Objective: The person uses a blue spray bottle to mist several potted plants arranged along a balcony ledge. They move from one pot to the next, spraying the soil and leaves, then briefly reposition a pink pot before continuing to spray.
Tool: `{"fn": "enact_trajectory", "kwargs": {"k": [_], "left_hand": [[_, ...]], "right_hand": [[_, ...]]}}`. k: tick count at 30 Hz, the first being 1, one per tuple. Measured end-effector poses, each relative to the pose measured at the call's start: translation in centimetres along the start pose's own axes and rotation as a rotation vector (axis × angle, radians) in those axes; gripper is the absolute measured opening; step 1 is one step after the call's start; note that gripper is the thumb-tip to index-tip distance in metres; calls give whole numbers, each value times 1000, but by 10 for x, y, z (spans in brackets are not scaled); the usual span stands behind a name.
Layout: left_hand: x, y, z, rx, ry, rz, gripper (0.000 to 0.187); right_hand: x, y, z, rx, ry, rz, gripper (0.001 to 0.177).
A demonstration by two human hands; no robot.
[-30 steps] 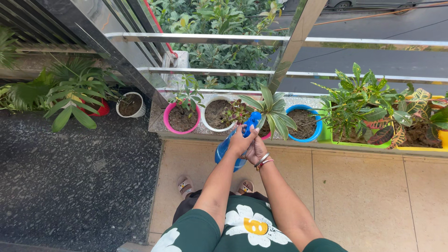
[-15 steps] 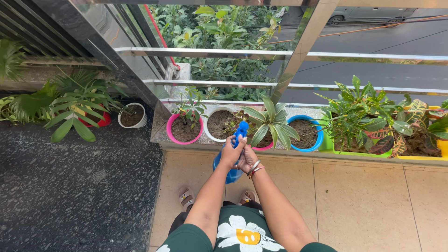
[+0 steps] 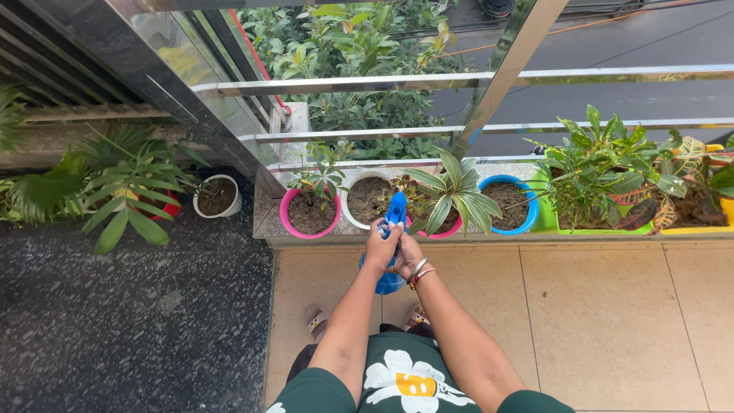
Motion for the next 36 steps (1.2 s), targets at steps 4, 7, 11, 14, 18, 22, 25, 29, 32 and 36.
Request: {"fn": "enact_trajectory", "kwargs": {"k": [4, 7, 11, 14, 18, 22, 25, 29, 32, 36], "left_hand": [[7, 3, 5, -30, 33, -79, 111], [4, 6, 8, -38, -22, -61, 109], [2, 12, 10, -54, -71, -162, 94], [7, 12, 7, -39, -73, -189, 87], [19, 18, 8, -59, -45, -169, 84], [38, 15, 13, -86, 22, -241, 81], [50, 12, 15, -84, 45, -317, 82], [71, 26, 18, -171, 127, -139, 76], [95, 46, 17, -243, 220, 388, 63], [124, 77, 29, -345, 141, 319, 70]], "right_hand": [[-1, -1, 9, 89, 40, 62, 52], [-3, -8, 13, 204, 7, 162, 54], [-5, -14, 9, 255, 85, 92, 49], [-11, -13, -2, 222, 158, 57, 50], [-36, -18, -12, 202, 75, 147, 52], [-56, -21, -13, 198, 70, -30, 47], [-71, -21, -15, 195, 70, -125, 50], [-85, -14, -12, 109, 74, -168, 57], [-90, 1, -6, 52, 39, -266, 56], [-99, 16, 11, 65, 113, -443, 57]]}}
Point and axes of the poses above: each hand's wrist, its own z-axis towards the middle knuckle, its own x-axis out of the back of the hand, y = z × x, the point moved 9 cm from there along z, towards the middle knuckle, and after that the axes turned 5 degrees about -x, right-handed, at the moved point
